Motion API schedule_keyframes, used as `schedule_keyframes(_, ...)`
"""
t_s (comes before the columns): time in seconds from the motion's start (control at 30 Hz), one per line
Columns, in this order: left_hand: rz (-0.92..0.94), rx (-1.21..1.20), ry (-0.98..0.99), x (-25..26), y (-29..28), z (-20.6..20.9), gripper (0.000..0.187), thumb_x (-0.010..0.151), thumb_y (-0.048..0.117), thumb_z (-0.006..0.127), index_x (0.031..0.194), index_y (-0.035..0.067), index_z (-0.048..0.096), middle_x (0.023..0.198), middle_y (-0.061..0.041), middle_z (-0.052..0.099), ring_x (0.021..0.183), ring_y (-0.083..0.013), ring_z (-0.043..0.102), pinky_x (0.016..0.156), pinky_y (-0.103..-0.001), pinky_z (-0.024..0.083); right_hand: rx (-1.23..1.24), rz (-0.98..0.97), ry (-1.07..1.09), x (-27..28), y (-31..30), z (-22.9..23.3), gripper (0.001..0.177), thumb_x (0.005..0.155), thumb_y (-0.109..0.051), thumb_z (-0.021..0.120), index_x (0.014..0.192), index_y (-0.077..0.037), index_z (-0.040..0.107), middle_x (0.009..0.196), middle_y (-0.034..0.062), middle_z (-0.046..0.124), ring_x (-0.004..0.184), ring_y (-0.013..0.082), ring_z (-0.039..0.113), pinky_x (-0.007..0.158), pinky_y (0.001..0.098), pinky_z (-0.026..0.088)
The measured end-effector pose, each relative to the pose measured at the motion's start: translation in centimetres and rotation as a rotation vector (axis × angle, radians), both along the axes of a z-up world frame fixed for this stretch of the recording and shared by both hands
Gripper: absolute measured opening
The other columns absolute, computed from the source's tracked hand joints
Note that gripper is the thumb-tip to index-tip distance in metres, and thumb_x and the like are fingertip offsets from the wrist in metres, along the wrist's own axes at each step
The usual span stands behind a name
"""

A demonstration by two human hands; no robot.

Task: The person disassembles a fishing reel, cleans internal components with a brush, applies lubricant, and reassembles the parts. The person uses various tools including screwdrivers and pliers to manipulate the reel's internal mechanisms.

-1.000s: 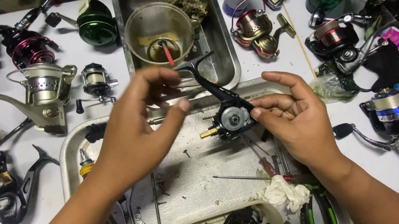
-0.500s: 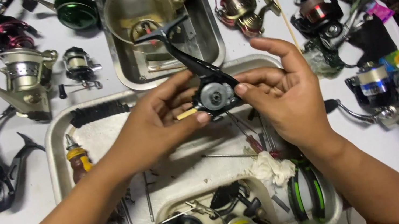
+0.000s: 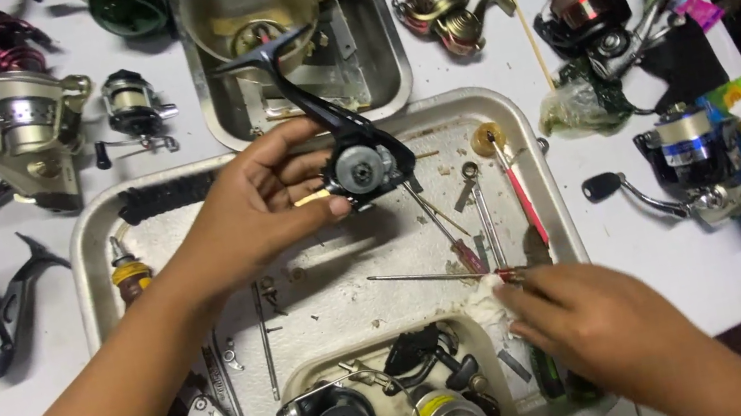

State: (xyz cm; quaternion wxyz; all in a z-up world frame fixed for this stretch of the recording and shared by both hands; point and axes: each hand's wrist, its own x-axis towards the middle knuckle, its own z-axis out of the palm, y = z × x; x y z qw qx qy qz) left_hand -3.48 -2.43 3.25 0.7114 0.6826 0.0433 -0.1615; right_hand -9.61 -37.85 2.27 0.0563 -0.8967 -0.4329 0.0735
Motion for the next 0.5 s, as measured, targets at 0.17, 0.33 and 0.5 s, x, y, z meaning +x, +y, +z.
schedule_keyframes(0.17,-0.055,-0.031,-0.066,0.0,0.0,-0.7,0.087,0.072,0.013,0.081,0.150,0.007,0.043,0.135,-0.008,0.064,0.128,-0.0173,0.061,0.112,-0.030,0.050,-0.069,0.043,-0.031,-1.0,-0.6,-2.1,0.051,0.088,-0.020,0.072,0.134,-0.002,0.059,0.104,0.0147,0.065,0.082,0.0324,0.067,0.064,0.0476,0.058)
schedule_keyframes(0.33,-0.063,-0.128,-0.048,0.0,0.1,-1.2,0.090,0.072,0.009,0.082,0.151,0.003,0.040,0.130,-0.010,0.064,0.126,-0.0178,0.061,0.108,-0.030,0.054,-0.017,-0.024,-0.008,-1.5,-1.3,-2.2,0.057,0.092,-0.031,0.067,0.141,-0.004,0.054,0.109,0.0099,0.063,0.090,0.0278,0.066,0.072,0.0441,0.058)
schedule_keyframes(0.5,-0.068,-0.080,-0.027,0.0,0.1,-1.2,0.092,0.069,0.014,0.083,0.152,0.007,0.042,0.133,-0.010,0.065,0.127,-0.0171,0.062,0.110,-0.029,0.051,-0.146,0.056,0.119,-1.2,-1.5,-3.9,0.033,0.084,-0.008,0.067,0.116,-0.003,0.061,0.101,0.0125,0.061,0.087,0.0330,0.064,0.071,0.0480,0.057)
